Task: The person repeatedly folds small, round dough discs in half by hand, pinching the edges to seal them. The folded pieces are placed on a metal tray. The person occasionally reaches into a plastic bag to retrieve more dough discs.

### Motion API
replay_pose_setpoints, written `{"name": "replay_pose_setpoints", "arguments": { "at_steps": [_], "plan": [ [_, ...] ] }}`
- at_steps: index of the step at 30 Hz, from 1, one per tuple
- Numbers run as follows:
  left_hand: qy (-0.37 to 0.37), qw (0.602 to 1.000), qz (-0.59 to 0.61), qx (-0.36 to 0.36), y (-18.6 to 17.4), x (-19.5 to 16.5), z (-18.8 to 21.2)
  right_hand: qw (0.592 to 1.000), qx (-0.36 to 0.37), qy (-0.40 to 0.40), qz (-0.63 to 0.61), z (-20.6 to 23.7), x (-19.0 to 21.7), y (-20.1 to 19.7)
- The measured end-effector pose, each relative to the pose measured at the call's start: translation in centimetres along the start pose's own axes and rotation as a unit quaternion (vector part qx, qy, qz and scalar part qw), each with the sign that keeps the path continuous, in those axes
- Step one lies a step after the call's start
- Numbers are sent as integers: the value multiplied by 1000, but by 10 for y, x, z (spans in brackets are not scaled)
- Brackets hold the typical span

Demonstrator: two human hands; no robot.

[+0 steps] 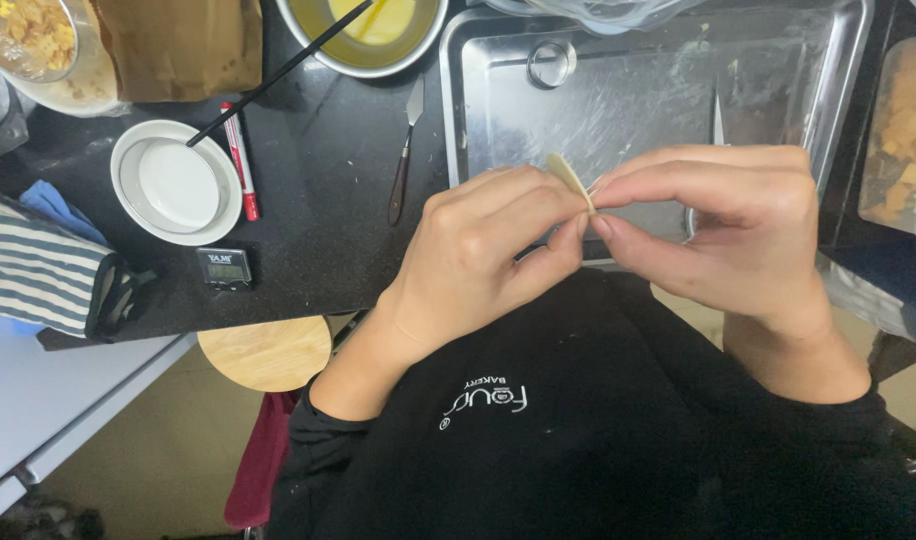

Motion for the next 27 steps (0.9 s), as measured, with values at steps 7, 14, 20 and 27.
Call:
{"name": "replay_pose_setpoints", "arguments": {
  "at_steps": [7,14,20,27],
  "plan": [
    [0,1000,-23,5,1,-2,1,999,-13,13,30,2,3,4],
    [-3,1000,-24,-7,3,-1,3,999,-3,29,12,1,3,4],
    [-8,1000,-7,-9,2,0,3,999,16,32,4,1,4,2],
    [-1,1000,-19,-15,3,0,4,999,19,18,30,1,4,1]
  ]
}}
Point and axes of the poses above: each hand's wrist, its own z-axis away from the middle knuckle, its own y-axis out of the palm, x = y × z, the point moved 1 cm from there along -z, towards the middle knuckle, and after that the axes turned 2 degrees about y, right-handed, at the moved point
